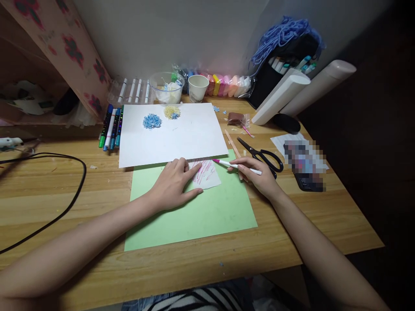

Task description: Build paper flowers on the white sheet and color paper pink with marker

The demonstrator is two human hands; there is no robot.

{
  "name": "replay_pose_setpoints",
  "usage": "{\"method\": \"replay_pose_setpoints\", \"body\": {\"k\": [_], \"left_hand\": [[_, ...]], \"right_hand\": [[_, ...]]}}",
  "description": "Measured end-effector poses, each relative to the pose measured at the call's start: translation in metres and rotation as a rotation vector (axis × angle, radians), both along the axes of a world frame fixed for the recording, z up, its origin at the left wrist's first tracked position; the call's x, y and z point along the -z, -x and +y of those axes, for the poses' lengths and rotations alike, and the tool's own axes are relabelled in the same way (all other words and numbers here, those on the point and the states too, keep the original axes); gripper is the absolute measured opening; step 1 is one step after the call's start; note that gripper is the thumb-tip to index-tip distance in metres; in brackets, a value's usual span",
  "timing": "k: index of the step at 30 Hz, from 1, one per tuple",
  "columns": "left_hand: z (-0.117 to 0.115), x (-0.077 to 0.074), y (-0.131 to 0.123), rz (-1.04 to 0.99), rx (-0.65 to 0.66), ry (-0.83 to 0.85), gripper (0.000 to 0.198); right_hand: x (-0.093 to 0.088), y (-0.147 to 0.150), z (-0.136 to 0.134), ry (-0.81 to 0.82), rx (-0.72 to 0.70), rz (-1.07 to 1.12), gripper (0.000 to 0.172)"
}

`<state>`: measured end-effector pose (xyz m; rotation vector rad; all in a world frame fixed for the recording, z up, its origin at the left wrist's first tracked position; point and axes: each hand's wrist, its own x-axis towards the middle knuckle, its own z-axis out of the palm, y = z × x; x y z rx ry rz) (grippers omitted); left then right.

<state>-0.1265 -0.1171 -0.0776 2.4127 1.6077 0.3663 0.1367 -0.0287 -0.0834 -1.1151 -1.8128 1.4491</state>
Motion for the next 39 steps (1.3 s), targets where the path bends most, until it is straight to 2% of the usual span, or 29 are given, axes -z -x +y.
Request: {"method": "replay_pose_setpoints", "body": {"k": [5, 8, 13, 20, 32, 39], "left_hand": [[-0.005, -0.004, 0.002, -0.093, 0.131, -0.099, 0.040], [-0.006, -0.004, 0.001, -0.126, 0.116, -0.153, 0.035], [-0.001, -0.004, -0.003, -0.035, 0.077, -0.025, 0.052], [0.001, -0.003, -0.002, 0.009, 0.038, 0.022, 0.055], [-0.002, -0.003, -0.003, -0.012, 0.009, 0.031, 0.055], [-0.007, -0.007, -0.003, -0.061, -0.040, 0.087, 0.055]], "right_hand": [[0.001, -0.005, 0.003, 0.022, -0.003, 0.117, 0.024], [-0.001, -0.007, 0.002, 0.058, -0.084, 0.074, 0.023], [-0.007, -0.010, 0.001, 0.058, -0.177, -0.045, 0.025], [-0.010, -0.010, 0.002, -0.070, -0.254, -0.192, 0.027], [-0.004, -0.014, 0.004, -0.038, -0.191, -0.184, 0.028], [-0.007, -0.010, 0.002, -0.014, -0.214, -0.151, 0.025]]}}
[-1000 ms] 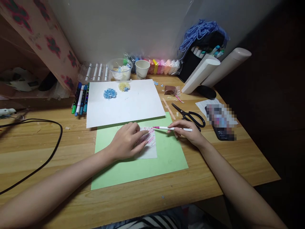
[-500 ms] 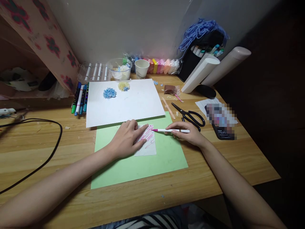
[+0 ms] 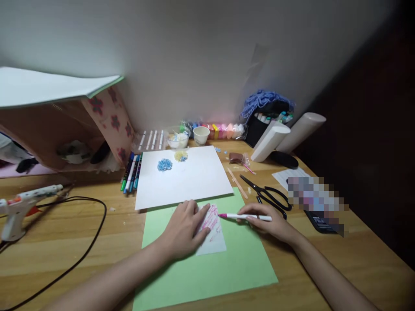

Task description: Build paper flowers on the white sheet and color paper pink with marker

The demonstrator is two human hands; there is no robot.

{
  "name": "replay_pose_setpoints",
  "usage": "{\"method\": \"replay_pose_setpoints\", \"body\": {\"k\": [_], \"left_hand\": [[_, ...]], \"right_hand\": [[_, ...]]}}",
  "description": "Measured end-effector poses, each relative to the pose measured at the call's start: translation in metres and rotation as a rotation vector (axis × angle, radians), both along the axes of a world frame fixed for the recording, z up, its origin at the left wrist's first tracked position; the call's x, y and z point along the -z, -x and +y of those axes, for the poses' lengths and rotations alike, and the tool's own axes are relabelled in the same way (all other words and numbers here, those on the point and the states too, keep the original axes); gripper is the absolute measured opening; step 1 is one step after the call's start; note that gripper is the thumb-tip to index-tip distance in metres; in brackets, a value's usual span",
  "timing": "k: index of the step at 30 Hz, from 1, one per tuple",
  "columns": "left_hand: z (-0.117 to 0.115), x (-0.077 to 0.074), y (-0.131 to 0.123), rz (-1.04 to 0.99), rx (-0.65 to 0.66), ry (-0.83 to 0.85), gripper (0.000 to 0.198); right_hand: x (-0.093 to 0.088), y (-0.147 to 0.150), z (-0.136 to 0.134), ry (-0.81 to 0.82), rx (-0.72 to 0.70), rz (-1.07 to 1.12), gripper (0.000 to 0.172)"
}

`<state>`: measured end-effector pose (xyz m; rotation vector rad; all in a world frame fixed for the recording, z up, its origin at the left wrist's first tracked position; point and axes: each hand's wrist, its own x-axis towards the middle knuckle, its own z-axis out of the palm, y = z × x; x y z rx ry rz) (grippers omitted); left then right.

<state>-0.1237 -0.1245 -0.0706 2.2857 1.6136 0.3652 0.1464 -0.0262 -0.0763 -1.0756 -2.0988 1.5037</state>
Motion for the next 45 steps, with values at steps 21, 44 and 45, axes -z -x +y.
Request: {"method": "replay_pose_setpoints", "body": {"k": [21, 44, 45], "left_hand": [[0.001, 0.003, 0.001, -0.008, 0.033, -0.043, 0.056], [0.002, 0.004, 0.001, -0.004, 0.020, 0.016, 0.058], [0.002, 0.004, 0.001, -0.004, 0.021, 0.017, 0.058]], "right_hand": [[-0.001, 0.012, -0.010, 0.008, -0.086, 0.023, 0.028], [0.003, 0.008, -0.008, 0.060, -0.066, 0.008, 0.031], [0.004, 0.007, -0.008, 0.064, -0.063, 0.015, 0.032]]}}
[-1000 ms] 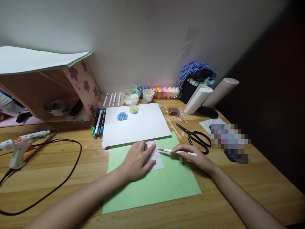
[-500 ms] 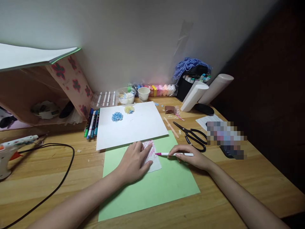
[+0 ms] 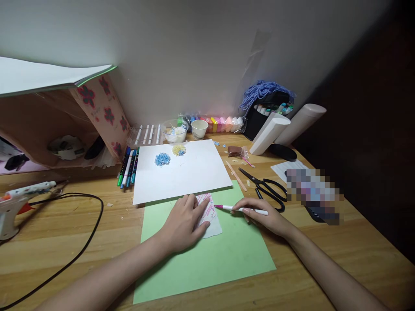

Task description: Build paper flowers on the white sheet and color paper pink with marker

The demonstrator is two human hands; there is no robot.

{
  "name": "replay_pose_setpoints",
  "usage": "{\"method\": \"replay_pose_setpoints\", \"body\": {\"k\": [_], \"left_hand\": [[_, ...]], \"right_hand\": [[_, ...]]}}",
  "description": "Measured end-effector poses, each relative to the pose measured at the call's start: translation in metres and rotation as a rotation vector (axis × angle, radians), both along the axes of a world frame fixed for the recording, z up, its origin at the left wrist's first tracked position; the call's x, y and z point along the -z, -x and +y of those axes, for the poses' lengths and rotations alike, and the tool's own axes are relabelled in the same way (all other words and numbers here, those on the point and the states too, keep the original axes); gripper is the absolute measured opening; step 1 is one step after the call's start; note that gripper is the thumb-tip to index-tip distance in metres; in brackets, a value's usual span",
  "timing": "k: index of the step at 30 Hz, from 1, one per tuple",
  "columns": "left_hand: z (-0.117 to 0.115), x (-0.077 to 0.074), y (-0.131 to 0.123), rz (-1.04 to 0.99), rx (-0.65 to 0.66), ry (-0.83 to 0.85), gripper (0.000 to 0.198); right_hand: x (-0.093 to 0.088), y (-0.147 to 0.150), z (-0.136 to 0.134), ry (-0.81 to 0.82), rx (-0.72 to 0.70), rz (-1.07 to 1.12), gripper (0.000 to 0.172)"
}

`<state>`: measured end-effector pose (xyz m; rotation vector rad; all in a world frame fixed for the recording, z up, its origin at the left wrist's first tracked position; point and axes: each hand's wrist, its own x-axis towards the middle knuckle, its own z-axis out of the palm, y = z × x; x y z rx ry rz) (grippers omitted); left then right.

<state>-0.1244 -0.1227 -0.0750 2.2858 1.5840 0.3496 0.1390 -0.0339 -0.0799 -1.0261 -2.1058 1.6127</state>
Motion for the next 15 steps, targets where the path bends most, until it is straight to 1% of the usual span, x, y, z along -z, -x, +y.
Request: {"method": "replay_pose_setpoints", "body": {"k": [3, 7, 12, 15], "left_hand": [[-0.0005, 0.0005, -0.0007, 0.001, -0.001, 0.005, 0.057], [-0.0008, 0.0010, -0.0010, 0.013, -0.013, 0.007, 0.058], [-0.0003, -0.0001, -0.0009, 0.019, -0.021, -0.001, 0.058], [0.0002, -0.0003, -0.0011, 0.019, -0.018, -0.005, 0.058]], "right_hand": [[0.0004, -0.0010, -0.0002, -0.018, -0.031, -0.017, 0.031], [-0.0011, -0.0026, -0.0014, -0.013, -0.008, -0.009, 0.031], [-0.0055, -0.0025, -0.0035, -0.031, -0.112, -0.052, 0.027], [-0.0050, -0.0029, -0.0025, -0.039, -0.076, -0.062, 0.029]]}}
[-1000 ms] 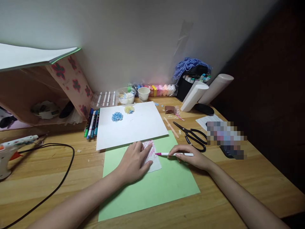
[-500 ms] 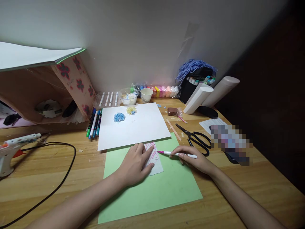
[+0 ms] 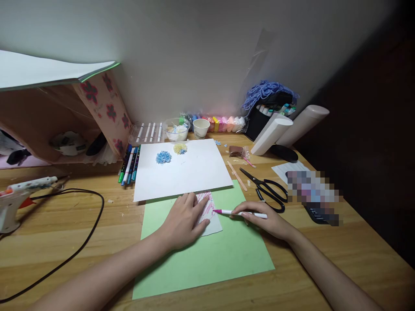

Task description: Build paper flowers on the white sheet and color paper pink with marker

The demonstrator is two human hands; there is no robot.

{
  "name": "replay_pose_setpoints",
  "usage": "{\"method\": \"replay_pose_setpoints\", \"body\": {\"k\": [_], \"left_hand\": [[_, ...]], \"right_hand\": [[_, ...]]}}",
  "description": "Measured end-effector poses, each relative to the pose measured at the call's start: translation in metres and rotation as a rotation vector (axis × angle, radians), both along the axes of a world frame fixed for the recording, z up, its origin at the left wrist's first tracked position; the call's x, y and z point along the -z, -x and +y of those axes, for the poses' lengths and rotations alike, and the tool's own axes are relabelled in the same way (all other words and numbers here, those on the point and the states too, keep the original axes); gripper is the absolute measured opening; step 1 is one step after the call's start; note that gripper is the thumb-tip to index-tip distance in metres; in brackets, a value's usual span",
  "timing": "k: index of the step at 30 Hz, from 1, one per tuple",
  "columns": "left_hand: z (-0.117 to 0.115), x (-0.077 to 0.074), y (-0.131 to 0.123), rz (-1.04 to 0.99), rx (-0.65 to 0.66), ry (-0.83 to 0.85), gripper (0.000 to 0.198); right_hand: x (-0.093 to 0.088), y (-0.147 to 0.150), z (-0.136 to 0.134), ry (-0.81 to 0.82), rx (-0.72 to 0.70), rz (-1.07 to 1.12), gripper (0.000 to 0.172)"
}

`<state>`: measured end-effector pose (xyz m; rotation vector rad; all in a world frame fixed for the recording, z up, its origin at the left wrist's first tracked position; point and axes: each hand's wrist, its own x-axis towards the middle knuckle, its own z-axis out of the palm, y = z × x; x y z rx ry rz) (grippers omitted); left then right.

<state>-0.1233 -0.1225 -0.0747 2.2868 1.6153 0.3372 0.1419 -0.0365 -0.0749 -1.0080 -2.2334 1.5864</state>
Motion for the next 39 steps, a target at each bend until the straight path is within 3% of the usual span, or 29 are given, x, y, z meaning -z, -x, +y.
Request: {"method": "replay_pose_setpoints", "body": {"k": [20, 26, 34, 39], "left_hand": [[0.0002, 0.0018, -0.0005, 0.021, -0.005, -0.021, 0.057], [-0.0009, 0.0024, 0.0009, -0.025, -0.035, -0.036, 0.061], [-0.0016, -0.0009, 0.0013, -0.053, -0.031, -0.044, 0.058], [-0.0008, 0.0016, 0.0015, -0.029, -0.039, -0.043, 0.057]], "right_hand": [[-0.0030, -0.0036, 0.0034, -0.042, -0.033, 0.002, 0.032], [-0.0008, -0.0058, 0.0047, -0.046, 0.042, 0.059, 0.032], [-0.0018, 0.0008, -0.0019, -0.059, -0.160, 0.083, 0.030], [-0.0043, 0.0002, -0.0001, -0.081, -0.087, 0.034, 0.031]]}}
